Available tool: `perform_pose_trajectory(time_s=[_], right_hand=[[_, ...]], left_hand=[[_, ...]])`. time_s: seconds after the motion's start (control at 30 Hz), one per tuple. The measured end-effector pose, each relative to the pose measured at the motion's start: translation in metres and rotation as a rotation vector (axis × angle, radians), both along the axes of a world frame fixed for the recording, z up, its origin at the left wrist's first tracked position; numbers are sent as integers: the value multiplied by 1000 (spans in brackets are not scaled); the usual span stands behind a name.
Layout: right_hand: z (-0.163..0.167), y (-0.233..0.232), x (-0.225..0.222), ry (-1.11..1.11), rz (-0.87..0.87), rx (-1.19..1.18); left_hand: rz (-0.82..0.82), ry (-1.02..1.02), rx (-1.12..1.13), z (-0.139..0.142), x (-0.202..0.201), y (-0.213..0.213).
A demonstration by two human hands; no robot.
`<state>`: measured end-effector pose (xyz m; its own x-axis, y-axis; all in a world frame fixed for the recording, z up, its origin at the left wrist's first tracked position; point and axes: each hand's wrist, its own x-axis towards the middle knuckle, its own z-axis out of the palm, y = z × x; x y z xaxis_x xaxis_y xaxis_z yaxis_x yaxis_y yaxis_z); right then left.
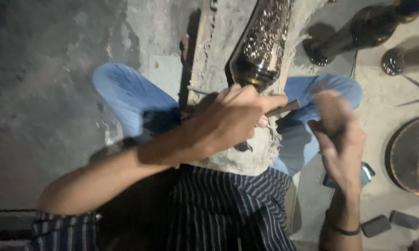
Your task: The person sits cross-legged on the floor with an ornate brass vase resting on a cloth pad. They hold a steel punch against the vase's surface and strike it with a wooden mallet, repositioning the punch repeatedly to work the metal around the vase's body and neck.
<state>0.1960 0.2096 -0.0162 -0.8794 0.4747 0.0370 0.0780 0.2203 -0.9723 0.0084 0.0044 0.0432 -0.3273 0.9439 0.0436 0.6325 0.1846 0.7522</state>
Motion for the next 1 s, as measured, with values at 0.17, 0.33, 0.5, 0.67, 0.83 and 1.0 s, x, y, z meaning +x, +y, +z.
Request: perform_pose_trajectory(time_s=[0.17, 0.33, 0.5, 0.67, 0.83, 1.0], right_hand=[[28, 11, -21, -118, 84, 663], [66, 11, -52, -201, -5, 436], [93, 18, -80, -58, 340, 814], [110, 17, -99, -147, 462, 1146], [119, 20, -124, -431, 651, 1454], [123, 19, -136, -520, 809, 1546]], left_hand=[[132, 206, 154, 8, 7, -9], [177, -162, -90, 16, 10, -20], [372, -98, 66, 15, 18, -22], [514, -102, 52, 6, 25, -20], [589, -95, 204, -2, 33, -23], [636, -27, 225, -8, 41, -25]])
